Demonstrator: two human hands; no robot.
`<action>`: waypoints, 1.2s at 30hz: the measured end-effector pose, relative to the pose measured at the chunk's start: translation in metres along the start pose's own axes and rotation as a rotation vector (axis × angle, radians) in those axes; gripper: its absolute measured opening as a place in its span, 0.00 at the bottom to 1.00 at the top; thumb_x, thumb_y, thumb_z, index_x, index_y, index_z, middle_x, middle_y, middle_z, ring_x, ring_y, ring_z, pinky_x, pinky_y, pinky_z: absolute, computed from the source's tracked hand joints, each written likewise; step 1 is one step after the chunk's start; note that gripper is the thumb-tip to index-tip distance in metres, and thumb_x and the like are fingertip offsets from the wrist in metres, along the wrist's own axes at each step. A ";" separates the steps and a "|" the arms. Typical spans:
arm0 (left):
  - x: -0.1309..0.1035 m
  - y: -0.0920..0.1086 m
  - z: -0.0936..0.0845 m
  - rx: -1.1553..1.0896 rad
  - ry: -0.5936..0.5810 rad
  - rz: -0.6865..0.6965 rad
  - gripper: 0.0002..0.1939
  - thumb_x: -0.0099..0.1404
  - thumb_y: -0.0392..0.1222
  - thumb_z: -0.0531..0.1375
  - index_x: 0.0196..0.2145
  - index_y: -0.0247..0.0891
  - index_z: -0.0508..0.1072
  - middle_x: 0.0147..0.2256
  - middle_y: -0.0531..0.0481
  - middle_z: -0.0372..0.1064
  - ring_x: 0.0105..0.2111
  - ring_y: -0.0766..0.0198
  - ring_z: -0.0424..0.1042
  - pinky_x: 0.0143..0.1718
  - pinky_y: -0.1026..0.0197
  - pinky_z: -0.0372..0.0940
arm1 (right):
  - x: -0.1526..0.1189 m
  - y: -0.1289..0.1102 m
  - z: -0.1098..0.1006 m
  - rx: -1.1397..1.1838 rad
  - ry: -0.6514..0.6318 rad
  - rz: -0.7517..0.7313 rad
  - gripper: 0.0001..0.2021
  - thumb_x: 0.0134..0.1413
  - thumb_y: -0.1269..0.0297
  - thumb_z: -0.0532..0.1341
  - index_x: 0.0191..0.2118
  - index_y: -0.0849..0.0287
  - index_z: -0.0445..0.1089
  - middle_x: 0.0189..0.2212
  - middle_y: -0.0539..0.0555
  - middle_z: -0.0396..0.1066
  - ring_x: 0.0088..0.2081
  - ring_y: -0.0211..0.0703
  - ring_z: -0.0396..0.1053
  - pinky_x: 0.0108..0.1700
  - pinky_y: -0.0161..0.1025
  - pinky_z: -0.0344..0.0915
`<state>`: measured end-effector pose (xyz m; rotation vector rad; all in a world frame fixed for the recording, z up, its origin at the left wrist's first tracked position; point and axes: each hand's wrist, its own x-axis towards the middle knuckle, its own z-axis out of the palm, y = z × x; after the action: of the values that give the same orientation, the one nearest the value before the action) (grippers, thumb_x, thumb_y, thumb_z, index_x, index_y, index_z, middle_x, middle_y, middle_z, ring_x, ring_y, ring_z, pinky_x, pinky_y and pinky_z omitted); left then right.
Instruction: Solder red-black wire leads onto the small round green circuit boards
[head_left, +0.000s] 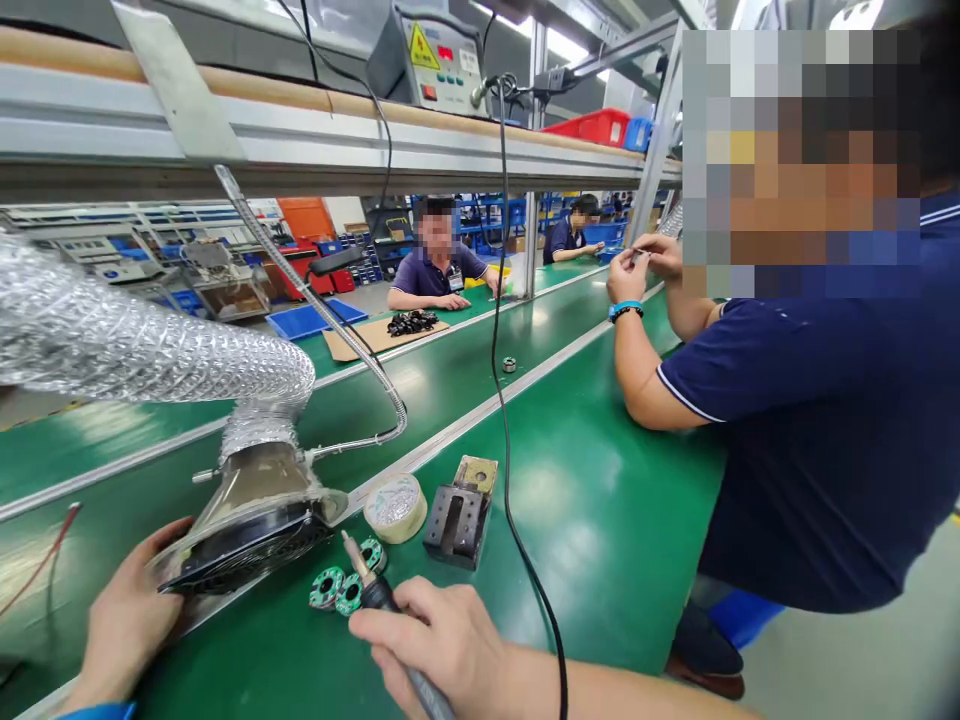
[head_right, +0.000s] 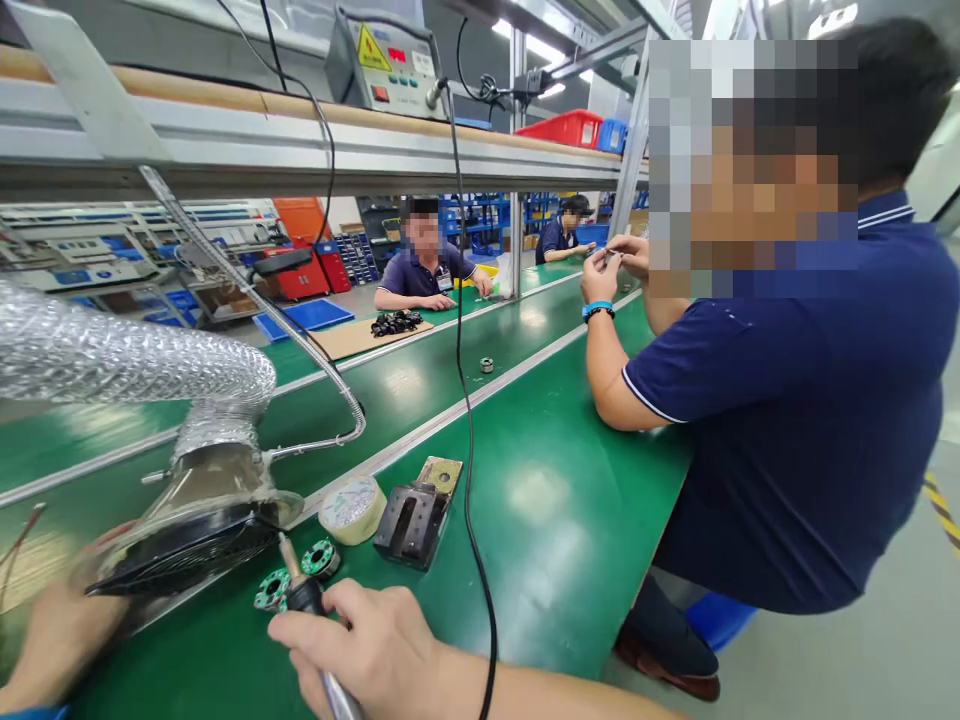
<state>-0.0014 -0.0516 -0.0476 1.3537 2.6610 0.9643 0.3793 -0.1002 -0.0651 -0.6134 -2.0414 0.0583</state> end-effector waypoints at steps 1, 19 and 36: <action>-0.009 -0.010 -0.004 -0.028 0.084 -0.047 0.18 0.66 0.57 0.53 0.53 0.65 0.71 0.43 0.72 0.79 0.50 0.50 0.77 0.53 0.38 0.74 | 0.000 -0.001 -0.002 0.012 0.000 -0.002 0.19 0.65 0.65 0.55 0.59 0.53 0.70 0.36 0.50 0.65 0.26 0.34 0.65 0.26 0.31 0.63; -0.280 0.105 0.029 -0.557 -0.012 0.117 0.32 0.65 0.36 0.66 0.65 0.45 0.65 0.62 0.40 0.68 0.63 0.52 0.69 0.67 0.46 0.65 | -0.025 -0.008 -0.008 0.085 -0.108 0.053 0.18 0.73 0.58 0.59 0.63 0.54 0.71 0.47 0.57 0.74 0.39 0.41 0.78 0.40 0.35 0.75; -0.260 -0.174 -0.178 0.262 0.319 -0.202 0.06 0.70 0.35 0.62 0.34 0.38 0.78 0.40 0.41 0.76 0.47 0.50 0.73 0.54 0.49 0.66 | -0.042 -0.008 0.014 -0.015 -0.171 -0.028 0.33 0.70 0.36 0.54 0.67 0.53 0.68 0.47 0.60 0.70 0.33 0.47 0.73 0.31 0.40 0.66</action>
<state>-0.0134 -0.4115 -0.0622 1.0051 3.1831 0.9004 0.3814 -0.1232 -0.1036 -0.6068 -2.2167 0.0821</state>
